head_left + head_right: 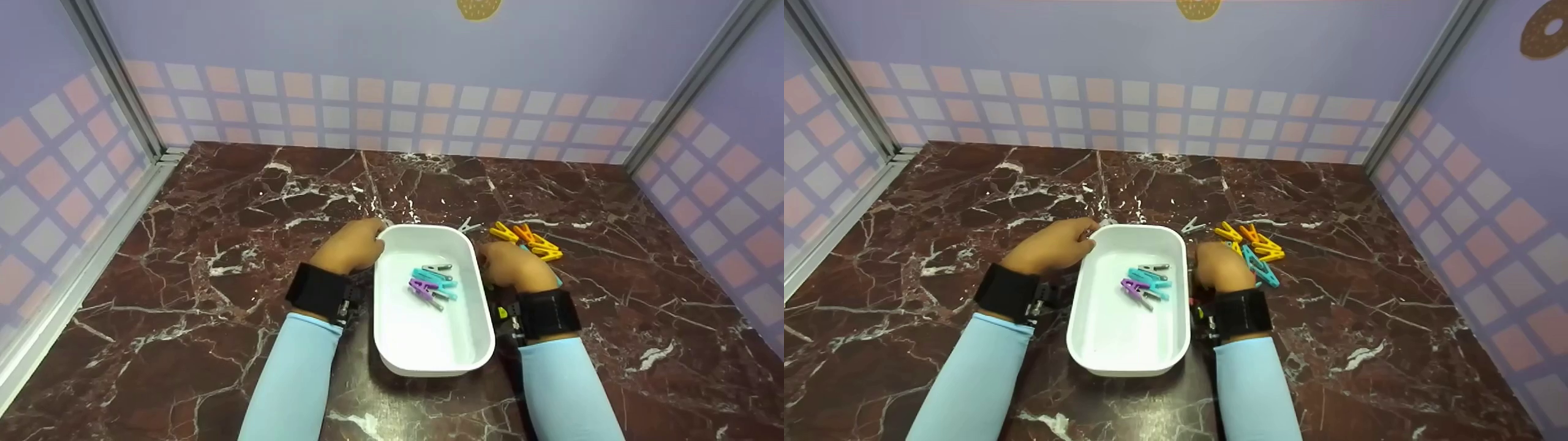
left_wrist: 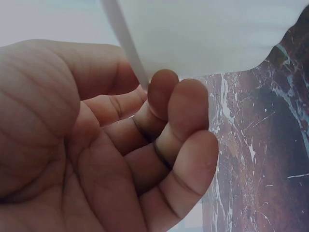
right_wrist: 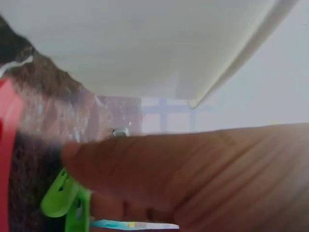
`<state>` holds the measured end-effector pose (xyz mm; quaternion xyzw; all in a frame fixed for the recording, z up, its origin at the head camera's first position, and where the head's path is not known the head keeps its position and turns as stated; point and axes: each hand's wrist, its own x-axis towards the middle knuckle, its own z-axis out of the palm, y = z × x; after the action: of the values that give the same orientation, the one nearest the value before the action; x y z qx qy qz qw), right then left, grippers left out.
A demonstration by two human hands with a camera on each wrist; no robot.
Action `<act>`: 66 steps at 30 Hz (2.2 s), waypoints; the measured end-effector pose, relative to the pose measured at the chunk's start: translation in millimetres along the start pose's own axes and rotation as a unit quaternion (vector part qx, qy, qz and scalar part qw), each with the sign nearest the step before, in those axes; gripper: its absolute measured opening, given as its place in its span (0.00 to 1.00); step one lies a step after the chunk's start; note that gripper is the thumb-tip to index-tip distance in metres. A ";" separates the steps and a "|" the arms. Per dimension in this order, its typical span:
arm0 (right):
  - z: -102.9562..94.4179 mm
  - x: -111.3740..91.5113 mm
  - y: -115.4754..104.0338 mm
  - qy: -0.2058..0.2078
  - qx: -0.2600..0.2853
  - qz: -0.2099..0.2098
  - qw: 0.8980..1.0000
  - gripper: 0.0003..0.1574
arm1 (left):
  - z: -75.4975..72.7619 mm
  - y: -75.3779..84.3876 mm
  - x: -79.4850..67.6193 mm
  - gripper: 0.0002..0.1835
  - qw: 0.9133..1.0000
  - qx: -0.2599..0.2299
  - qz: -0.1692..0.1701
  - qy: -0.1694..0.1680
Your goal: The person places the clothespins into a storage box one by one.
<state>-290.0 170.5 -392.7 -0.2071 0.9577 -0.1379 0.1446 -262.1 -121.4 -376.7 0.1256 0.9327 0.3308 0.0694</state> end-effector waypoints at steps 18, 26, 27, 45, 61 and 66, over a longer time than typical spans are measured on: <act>7.5 6.3 -3.1 0.037 -0.003 -0.023 0.999 0.15 | 0.5 -0.9 -1.4 0.16 1.000 -0.002 0.002 0.007; 4.6 4.3 -2.9 0.034 0.007 -0.025 0.999 0.18 | 0.9 -0.5 -0.6 0.15 1.000 -0.001 -0.003 0.007; 3.4 4.0 -2.9 0.033 0.006 -0.026 0.999 0.18 | 0.9 -0.5 -0.5 0.15 1.000 -0.002 -0.003 0.006; -25.2 -21.4 -17.5 0.037 0.052 0.005 0.998 0.19 | -0.2 0.4 -1.8 0.15 1.000 0.004 0.005 -0.001; -38.1 -38.2 -51.6 0.087 0.005 -0.063 0.994 0.22 | -0.1 0.0 -2.0 0.15 1.000 0.001 -0.006 0.001; -34.3 -37.9 -70.5 0.085 -0.035 -0.092 0.992 0.20 | -2.1 -2.9 -4.7 0.15 1.000 -0.007 -0.012 0.006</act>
<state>-243.2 132.3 -330.0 -0.2867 0.9476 -0.1346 0.0421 -258.6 -126.1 -376.7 0.1119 0.9323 0.3369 0.0689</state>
